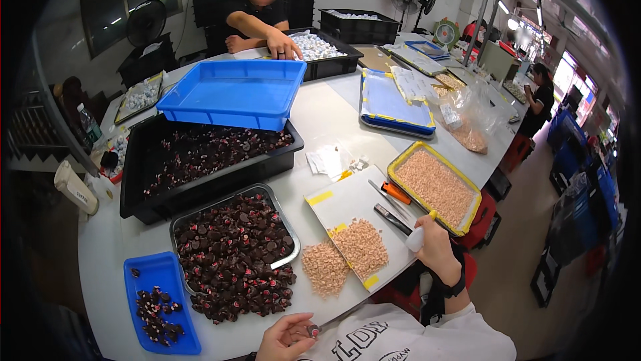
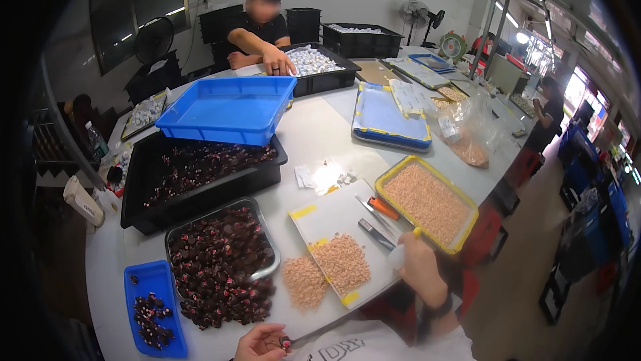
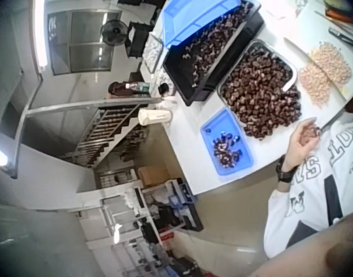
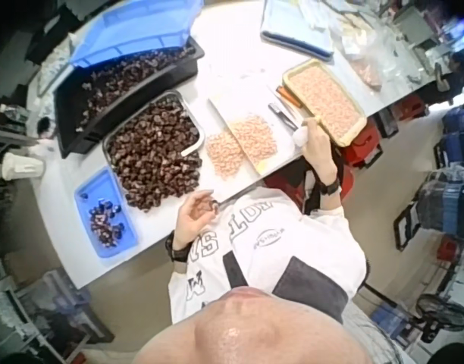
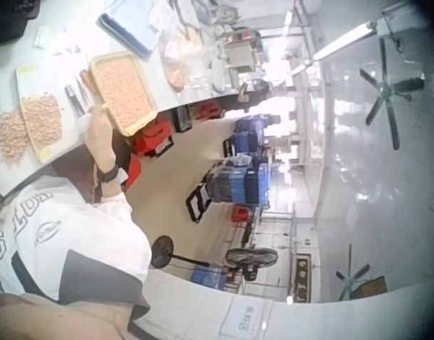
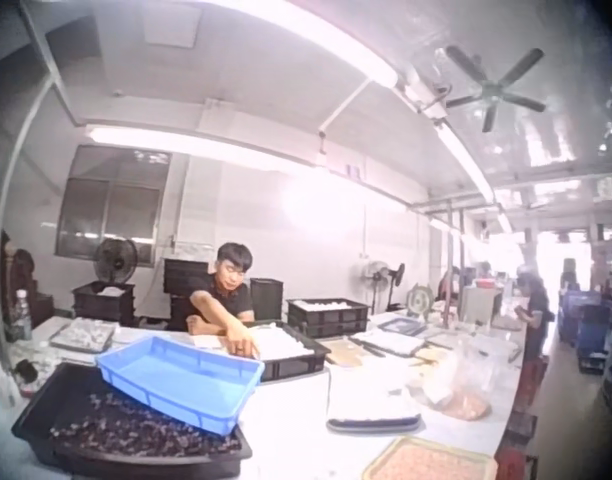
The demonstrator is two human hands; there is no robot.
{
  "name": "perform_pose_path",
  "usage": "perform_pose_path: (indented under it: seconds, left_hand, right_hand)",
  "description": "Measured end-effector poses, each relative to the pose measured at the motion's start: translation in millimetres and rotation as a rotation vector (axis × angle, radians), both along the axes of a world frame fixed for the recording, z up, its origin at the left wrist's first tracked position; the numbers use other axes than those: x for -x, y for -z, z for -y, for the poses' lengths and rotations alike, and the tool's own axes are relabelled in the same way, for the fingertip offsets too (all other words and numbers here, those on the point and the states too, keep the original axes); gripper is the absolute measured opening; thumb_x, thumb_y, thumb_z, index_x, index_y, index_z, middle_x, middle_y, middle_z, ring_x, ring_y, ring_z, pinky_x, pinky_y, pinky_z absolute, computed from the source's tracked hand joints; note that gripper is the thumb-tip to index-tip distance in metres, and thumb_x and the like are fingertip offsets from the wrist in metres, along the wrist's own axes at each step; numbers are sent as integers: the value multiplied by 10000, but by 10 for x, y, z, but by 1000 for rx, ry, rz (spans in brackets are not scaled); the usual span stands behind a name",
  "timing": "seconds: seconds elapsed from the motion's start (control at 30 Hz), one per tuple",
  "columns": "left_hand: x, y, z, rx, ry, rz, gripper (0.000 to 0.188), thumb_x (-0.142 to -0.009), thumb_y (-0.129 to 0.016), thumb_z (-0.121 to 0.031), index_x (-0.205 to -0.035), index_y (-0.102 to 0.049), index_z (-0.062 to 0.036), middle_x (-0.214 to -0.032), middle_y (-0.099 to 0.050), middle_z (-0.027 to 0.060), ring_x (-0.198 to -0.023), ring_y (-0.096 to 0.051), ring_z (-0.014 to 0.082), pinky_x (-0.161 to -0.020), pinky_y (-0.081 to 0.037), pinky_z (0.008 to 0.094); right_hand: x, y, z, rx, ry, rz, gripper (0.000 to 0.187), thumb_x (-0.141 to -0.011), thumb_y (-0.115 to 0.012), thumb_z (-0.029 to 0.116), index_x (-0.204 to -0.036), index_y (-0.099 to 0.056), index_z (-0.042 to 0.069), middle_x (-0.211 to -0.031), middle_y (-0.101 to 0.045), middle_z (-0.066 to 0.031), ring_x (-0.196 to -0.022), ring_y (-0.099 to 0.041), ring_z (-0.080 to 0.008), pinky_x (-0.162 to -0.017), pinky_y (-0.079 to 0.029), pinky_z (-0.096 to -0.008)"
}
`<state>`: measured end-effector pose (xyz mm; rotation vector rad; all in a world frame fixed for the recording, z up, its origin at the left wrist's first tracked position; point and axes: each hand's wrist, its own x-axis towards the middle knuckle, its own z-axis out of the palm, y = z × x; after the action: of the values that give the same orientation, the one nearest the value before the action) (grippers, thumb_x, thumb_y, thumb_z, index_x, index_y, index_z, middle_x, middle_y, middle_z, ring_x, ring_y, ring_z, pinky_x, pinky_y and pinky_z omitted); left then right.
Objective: The person uses a small squeeze bottle to apply a yellow substance onto small chocolate pieces held in their left hand. They work over a table with trays of chocolates and chopped nuts, placing the decorated items into a blue tray.
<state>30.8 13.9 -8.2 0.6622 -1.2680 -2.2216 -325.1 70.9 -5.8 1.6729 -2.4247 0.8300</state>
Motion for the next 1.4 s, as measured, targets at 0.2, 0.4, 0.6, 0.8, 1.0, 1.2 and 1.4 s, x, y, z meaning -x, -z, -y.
perform_pose_path:
  seconds: [0.2,0.4,0.6,0.8,1.0,1.2,1.4]
  left_hand:
    - [-24,20,21,-2,11,-5,466,-781,-589,68,-1214,-426,19,-1004,-546,69,-902,-552,132,-789,-461,251]
    - [-35,37,17,2,22,-37,440,-792,-586,58,-1204,-437,21,-1008,-556,67,-916,-550,126,-807,-453,256]
    - [-70,20,11,-28,0,-31,417,-808,-581,42,-1200,-441,17,-1023,-559,65,-940,-545,121,-818,-447,259]
    - [-85,-10,4,10,-60,-56,415,-807,-603,16,-1193,-452,-2,-1037,-555,60,-966,-544,131,-840,-452,275]
    - [-198,109,-19,-22,-178,-9,432,-806,-618,-11,-1203,-449,-30,-1022,-566,62,-942,-552,138,-807,-480,298]
    - [-179,113,29,18,-199,-48,433,-808,-613,-14,-1205,-442,-42,-1001,-574,59,-895,-560,130,-774,-480,279]
    - [-131,67,69,-53,-167,-119,432,-807,-603,2,-1207,-440,-31,-991,-558,50,-908,-545,118,-781,-474,272]
  right_hand:
    - [39,-121,19,161,-24,175,304,-631,-631,-43,-879,-479,43,-725,-544,-89,-659,-571,-225,-586,-438,-298]
    - [288,-639,424,382,-138,-75,236,-673,-570,-60,-883,-515,33,-728,-578,-151,-689,-595,-328,-603,-450,-361]
    - [565,-1640,2123,568,-299,-173,288,-676,-659,34,-910,-495,67,-733,-604,-145,-727,-637,-266,-609,-476,-321]
    - [842,-1928,3793,571,-50,-146,417,-589,-736,166,-948,-547,71,-865,-640,-165,-844,-626,-330,-730,-498,-396]
    - [634,-1735,4594,625,164,241,511,-533,-759,85,-994,-552,8,-934,-626,-163,-858,-633,-264,-738,-518,-333]
    - [768,-1545,4888,608,-11,399,490,-540,-718,96,-996,-553,21,-936,-630,-171,-884,-625,-280,-797,-491,-347]
    - [242,-2022,4043,870,-587,407,374,-750,-680,75,-996,-406,10,-878,-625,-152,-736,-635,-189,-615,-519,-261]
